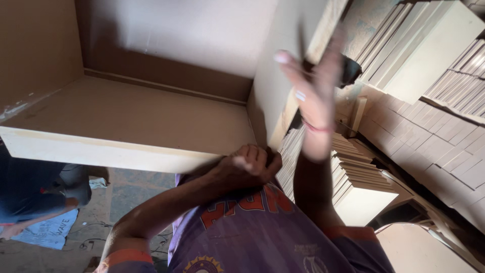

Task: The person applies glue to the edges of wooden panels and then uses a pneumatic nail gun to fasten them together, assembling a drawer-like wooden structure.

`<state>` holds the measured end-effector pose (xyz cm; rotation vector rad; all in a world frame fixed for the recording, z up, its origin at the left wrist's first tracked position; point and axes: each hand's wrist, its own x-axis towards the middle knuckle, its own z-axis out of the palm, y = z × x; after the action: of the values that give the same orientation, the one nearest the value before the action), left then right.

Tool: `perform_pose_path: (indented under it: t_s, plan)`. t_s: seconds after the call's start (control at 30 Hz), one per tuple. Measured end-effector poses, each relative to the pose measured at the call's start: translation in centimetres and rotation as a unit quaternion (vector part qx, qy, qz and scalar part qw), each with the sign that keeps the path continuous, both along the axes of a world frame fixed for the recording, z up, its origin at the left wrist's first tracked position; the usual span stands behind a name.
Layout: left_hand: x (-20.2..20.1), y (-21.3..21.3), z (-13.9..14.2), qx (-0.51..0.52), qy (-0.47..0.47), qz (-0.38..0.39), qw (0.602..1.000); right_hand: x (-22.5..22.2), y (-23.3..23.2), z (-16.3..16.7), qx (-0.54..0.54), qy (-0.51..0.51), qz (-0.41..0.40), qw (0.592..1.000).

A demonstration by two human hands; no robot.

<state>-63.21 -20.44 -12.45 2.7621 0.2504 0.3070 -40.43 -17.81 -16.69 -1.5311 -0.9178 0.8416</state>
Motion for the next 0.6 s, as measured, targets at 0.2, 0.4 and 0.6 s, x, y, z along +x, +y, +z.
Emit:
perform_pose_path:
  t_s: [0.2,0.4,0.6]
  plan:
    - [-0.3,0.1,0.4,-0.023,0.008,0.016,1.0,-1.0,1.9,-0.6,-0.031,-0.055,-0.034,0.997]
    - [-1.5,-2.2,0.8,-0.121,-0.002,0.218,0.968,-1.2,2.1,-0.4,-0.043,-0.018,-0.058,0.997]
    - [-2.0,-0.7,1.1,-0.2,0.024,0.139,0.97,-1.0,2.4,-2.7,0.016,-0.029,-0.06,0.998]
